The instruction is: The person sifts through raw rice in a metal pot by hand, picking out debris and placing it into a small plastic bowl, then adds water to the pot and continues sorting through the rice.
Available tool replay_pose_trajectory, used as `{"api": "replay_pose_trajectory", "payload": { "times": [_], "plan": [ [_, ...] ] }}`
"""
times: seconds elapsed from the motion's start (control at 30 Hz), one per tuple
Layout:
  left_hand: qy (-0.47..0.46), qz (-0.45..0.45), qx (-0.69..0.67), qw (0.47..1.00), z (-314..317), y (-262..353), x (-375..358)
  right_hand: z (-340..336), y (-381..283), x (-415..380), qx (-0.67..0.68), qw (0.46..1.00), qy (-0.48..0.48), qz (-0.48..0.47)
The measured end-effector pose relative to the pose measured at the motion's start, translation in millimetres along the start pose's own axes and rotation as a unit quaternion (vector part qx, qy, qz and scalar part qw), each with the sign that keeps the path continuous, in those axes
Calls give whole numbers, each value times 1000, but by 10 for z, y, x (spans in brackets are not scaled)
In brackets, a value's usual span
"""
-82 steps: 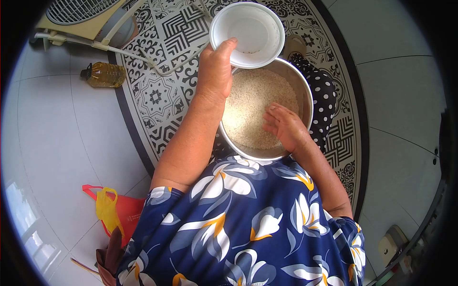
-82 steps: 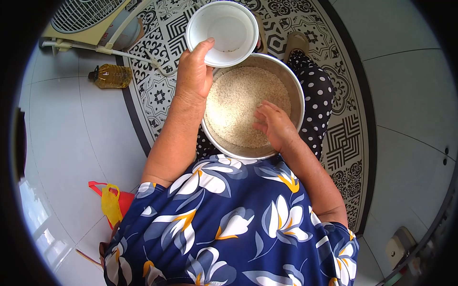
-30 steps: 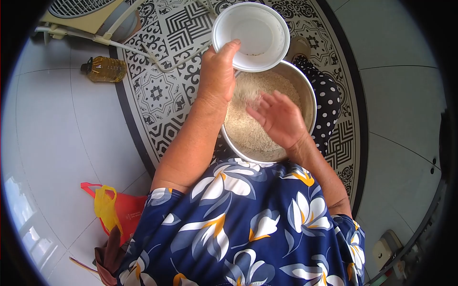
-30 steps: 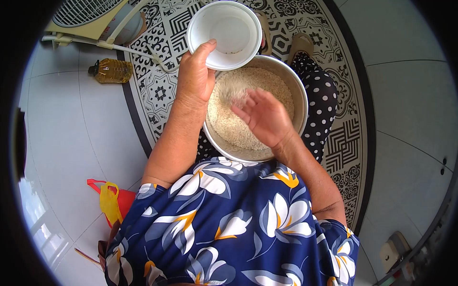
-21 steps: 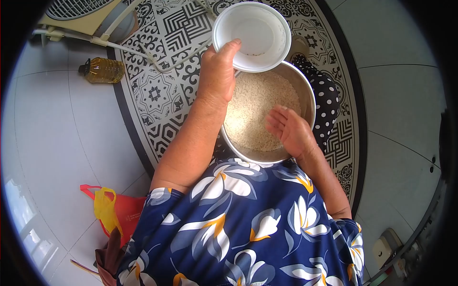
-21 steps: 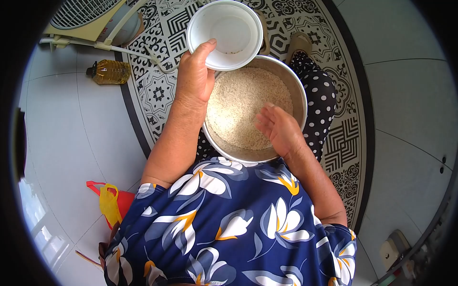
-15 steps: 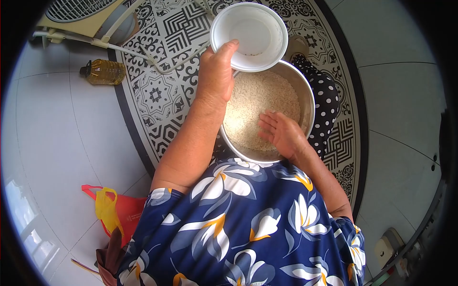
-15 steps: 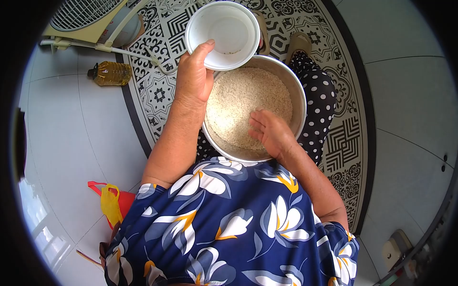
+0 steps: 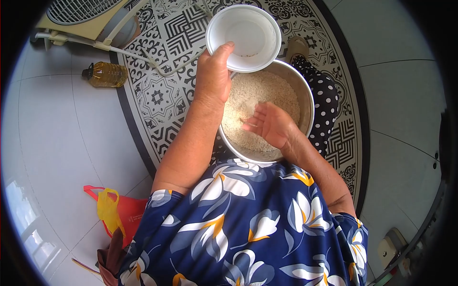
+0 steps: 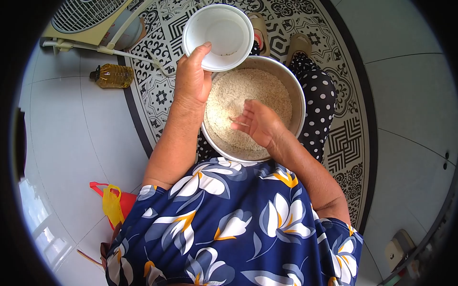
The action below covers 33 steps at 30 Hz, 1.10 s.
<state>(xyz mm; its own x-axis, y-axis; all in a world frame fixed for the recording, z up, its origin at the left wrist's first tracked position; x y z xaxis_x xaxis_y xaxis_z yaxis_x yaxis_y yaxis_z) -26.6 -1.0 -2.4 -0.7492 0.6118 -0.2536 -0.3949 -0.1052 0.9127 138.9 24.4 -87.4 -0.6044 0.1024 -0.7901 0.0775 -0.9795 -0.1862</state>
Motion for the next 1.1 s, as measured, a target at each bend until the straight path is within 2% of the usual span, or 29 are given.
{"api": "replay_pose_trajectory", "payload": {
  "times": [0.03,0.1,0.23,0.3,0.43,0.6,1.1],
  "plan": [
    [2,0,0,1000,-10,3,-1,19,-14,-19,-1,1000,0,2],
    [2,-4,1,1000,-17,3,-2,39,-141,-100,-57,988,46,-139],
    [-2,-7,-10,1000,7,2,9,137,-246,-175,-63,987,-7,-145],
    [-7,-3,-11,1000,0,-3,21,235,-236,-157,-77,987,-78,-113],
    [1,-5,-14,1000,-2,8,8,356,-196,-55,-106,982,-85,-131],
    [4,-10,-21,1000,12,-1,-3,378,-174,52,-138,982,-84,-100],
    [3,-13,-32,999,-23,-30,26,402,-86,326,-73,989,-127,-28]
  ]
}}
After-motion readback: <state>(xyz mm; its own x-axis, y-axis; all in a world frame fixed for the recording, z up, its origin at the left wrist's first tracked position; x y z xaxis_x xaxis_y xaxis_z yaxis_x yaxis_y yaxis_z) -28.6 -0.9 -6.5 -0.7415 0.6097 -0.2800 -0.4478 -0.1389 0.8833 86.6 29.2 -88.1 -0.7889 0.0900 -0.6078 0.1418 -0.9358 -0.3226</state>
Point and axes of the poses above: each hand's wrist, its own x-axis towards the middle knuckle, its own z-axis out of the palm, y = z × x, the point moved 3 cm from there along x, towards the middle knuckle, and after that the axes turned 8 degrees about x, right-handed, at the moved point
